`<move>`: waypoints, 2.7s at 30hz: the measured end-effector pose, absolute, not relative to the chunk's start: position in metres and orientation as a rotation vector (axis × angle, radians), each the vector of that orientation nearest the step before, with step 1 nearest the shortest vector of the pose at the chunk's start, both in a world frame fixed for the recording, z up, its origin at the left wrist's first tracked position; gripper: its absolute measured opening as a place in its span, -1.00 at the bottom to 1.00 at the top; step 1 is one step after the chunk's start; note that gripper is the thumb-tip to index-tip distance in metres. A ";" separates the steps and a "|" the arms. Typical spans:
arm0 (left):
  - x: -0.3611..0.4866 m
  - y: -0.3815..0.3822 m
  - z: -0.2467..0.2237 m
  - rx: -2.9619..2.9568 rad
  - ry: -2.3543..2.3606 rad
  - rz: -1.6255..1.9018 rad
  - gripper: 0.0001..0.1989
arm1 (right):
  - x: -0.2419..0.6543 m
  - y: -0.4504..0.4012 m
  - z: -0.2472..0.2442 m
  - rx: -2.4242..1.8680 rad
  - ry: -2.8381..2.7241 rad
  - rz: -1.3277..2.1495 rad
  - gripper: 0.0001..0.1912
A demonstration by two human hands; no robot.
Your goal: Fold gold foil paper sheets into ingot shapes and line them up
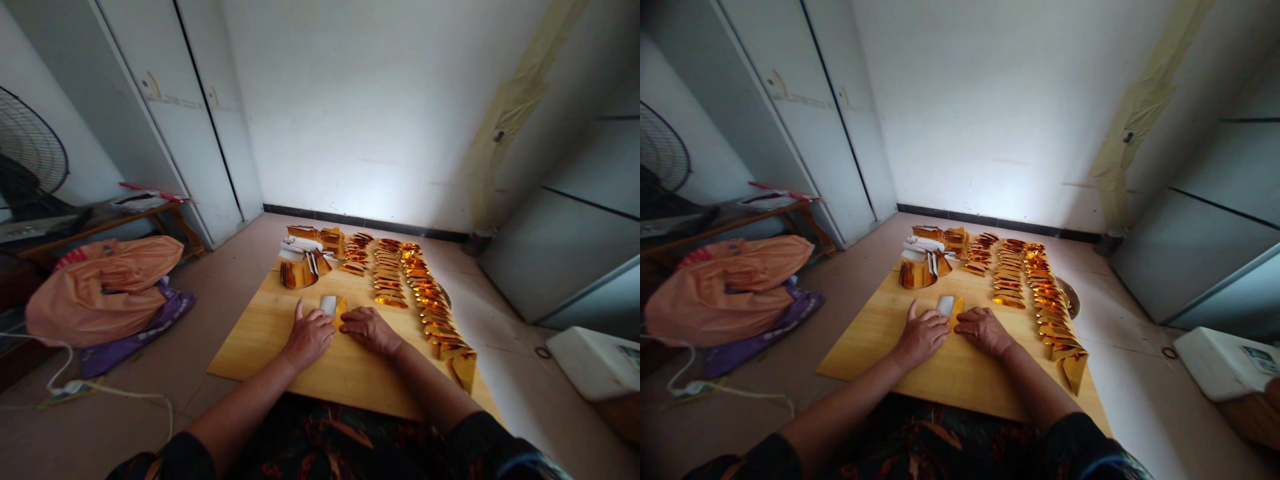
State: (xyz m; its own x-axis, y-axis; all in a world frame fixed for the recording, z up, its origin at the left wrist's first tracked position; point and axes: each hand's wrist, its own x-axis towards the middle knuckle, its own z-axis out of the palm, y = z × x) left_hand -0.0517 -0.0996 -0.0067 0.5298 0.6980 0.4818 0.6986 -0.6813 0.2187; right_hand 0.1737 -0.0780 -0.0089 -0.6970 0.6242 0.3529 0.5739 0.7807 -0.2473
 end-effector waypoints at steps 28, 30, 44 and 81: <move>-0.050 -0.100 -0.010 -2.751 -1.334 -0.944 -0.89 | 0.174 -0.118 -0.005 -1.300 -2.501 0.006 -0.60; -0.050 -0.100 -0.009 -2.754 -1.347 -0.945 -0.89 | 0.174 -0.118 -0.007 -1.314 -2.502 -0.002 -0.59; -0.050 -0.101 -0.007 -2.737 -1.380 -0.934 -0.90 | 0.169 -0.123 -0.010 -1.356 -2.510 0.084 -0.55; -0.048 -0.103 -0.006 -2.755 -1.324 -0.811 -0.91 | 0.166 -0.121 -0.007 -1.147 -2.575 0.084 -0.63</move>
State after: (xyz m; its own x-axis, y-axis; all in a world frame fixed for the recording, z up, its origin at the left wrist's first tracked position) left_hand -0.0484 -0.1028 -0.0059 0.5179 0.7348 0.4380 0.7240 -0.6492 0.2332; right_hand 0.1656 -0.1206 -0.0071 -0.6264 0.7330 0.2651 0.7141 0.6760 -0.1818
